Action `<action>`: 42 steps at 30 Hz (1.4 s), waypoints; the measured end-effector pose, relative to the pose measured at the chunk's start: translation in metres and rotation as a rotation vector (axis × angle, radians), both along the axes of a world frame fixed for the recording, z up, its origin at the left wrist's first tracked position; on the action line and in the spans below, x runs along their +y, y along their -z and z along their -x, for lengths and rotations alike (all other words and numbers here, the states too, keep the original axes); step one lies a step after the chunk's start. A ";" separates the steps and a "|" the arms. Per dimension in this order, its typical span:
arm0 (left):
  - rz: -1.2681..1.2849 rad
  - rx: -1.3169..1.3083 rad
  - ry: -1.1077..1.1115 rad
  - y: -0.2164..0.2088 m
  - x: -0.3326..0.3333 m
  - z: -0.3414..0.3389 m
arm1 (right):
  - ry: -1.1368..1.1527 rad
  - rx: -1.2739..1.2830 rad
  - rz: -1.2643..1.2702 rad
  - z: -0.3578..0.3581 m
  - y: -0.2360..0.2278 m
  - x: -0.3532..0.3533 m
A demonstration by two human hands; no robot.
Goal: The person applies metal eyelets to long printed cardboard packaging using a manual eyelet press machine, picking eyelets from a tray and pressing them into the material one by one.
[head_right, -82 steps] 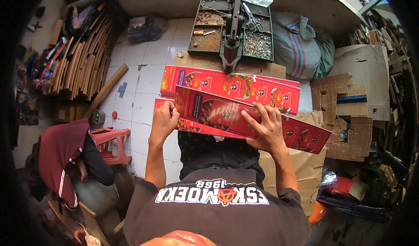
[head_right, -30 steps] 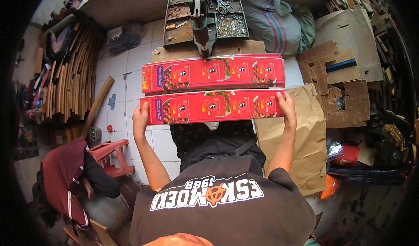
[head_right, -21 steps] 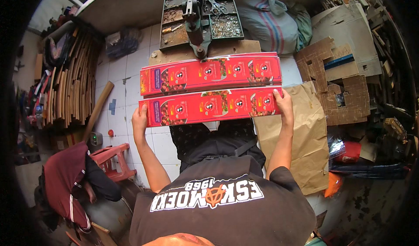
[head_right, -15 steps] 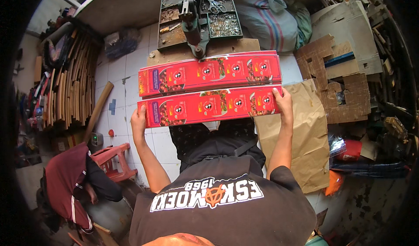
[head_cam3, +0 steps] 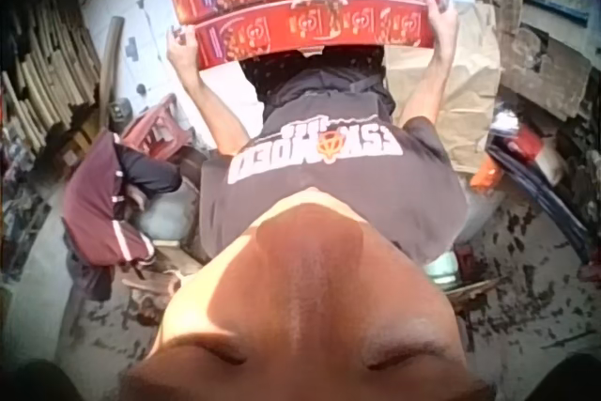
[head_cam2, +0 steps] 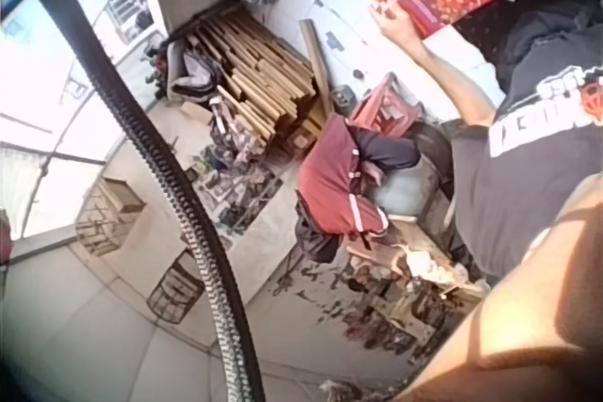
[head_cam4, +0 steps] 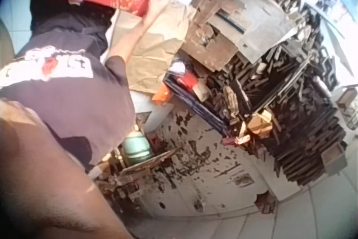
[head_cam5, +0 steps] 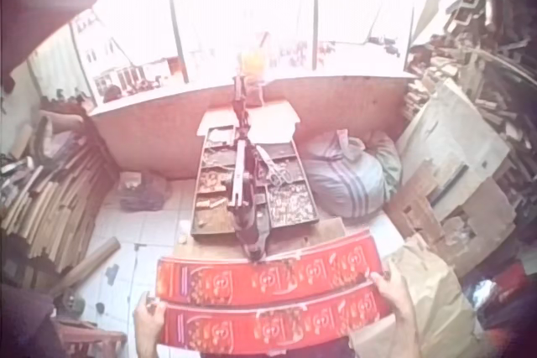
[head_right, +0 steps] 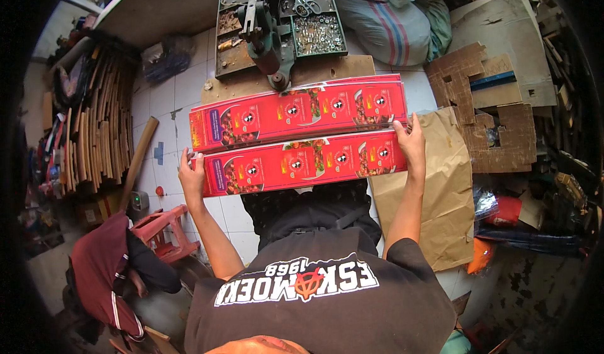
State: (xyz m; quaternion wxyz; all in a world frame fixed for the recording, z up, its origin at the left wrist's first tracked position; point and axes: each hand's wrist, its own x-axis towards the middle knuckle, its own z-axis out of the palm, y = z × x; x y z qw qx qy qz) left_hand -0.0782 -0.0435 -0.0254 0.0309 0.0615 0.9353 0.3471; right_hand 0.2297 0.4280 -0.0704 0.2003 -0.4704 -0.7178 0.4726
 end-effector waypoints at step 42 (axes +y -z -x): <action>-0.015 0.027 -0.116 -0.005 0.022 -0.006 | -0.368 -0.067 -0.367 0.315 -0.062 0.036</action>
